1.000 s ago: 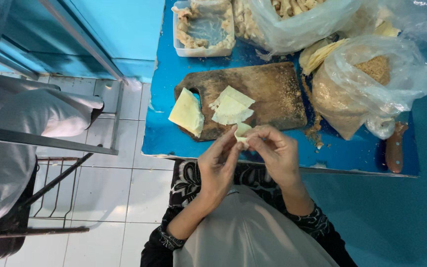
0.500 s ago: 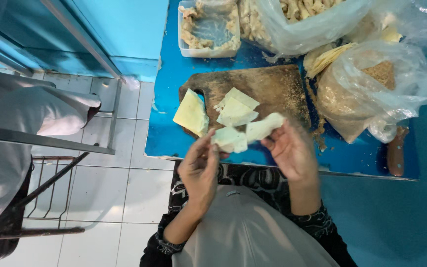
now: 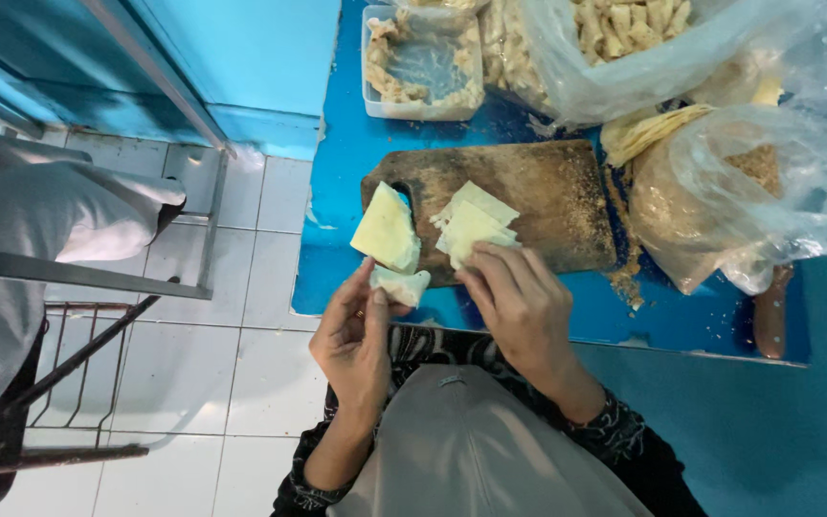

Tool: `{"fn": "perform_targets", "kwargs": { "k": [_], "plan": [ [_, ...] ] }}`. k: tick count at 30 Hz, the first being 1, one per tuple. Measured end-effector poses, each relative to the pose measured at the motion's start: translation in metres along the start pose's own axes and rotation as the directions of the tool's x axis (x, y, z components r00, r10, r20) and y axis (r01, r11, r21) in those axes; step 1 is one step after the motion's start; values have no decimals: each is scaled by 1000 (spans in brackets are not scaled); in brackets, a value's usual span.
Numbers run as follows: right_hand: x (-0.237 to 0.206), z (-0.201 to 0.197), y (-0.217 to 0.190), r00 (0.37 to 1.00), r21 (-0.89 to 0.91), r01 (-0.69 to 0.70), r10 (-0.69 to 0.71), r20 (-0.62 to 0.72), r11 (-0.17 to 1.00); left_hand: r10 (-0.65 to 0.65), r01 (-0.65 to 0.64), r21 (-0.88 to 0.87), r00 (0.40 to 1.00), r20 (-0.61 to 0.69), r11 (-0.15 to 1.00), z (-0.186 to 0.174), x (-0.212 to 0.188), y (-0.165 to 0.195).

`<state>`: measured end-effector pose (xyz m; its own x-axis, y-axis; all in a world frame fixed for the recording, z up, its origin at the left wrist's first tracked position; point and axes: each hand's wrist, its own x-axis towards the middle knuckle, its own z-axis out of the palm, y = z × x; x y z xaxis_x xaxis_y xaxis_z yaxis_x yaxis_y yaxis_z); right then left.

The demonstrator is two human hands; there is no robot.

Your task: The person sits at a small blue table and cuts round dough discs into smaller pieces with a knife on a wooden cutting board. They fold and press the cut dough pieces by hand, place finished pieces aside, and handle plastic bags of dough snacks and a bag of brown crumbs.

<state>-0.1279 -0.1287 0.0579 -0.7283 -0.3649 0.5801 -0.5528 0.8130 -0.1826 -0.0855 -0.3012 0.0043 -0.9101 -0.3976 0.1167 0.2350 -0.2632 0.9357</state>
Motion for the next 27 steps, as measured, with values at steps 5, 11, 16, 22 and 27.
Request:
{"fn": "perform_targets", "kwargs": {
  "k": [5,11,16,22,27],
  "plan": [
    [4,-1,3,1000,32,-2,2,5,999,15,-14,-26,999,38,1000,1,5,-10],
    [-1,-6,26,984,316,-161,175,-15,935,-14,31,-119,989,145,992,12,5,-20],
    [-19,-3,38,924,607,-309,383,9,732,-15,54,-187,978,206,981,21,-1,-21],
    [-16,2,45,919,514,-376,382,99,771,-17,42,-168,989,144,985,21,-7,-18],
    [4,-32,54,923,544,-378,353,156,749,-38,43,-131,998,45,990,2,-6,-10]
  ]
}}
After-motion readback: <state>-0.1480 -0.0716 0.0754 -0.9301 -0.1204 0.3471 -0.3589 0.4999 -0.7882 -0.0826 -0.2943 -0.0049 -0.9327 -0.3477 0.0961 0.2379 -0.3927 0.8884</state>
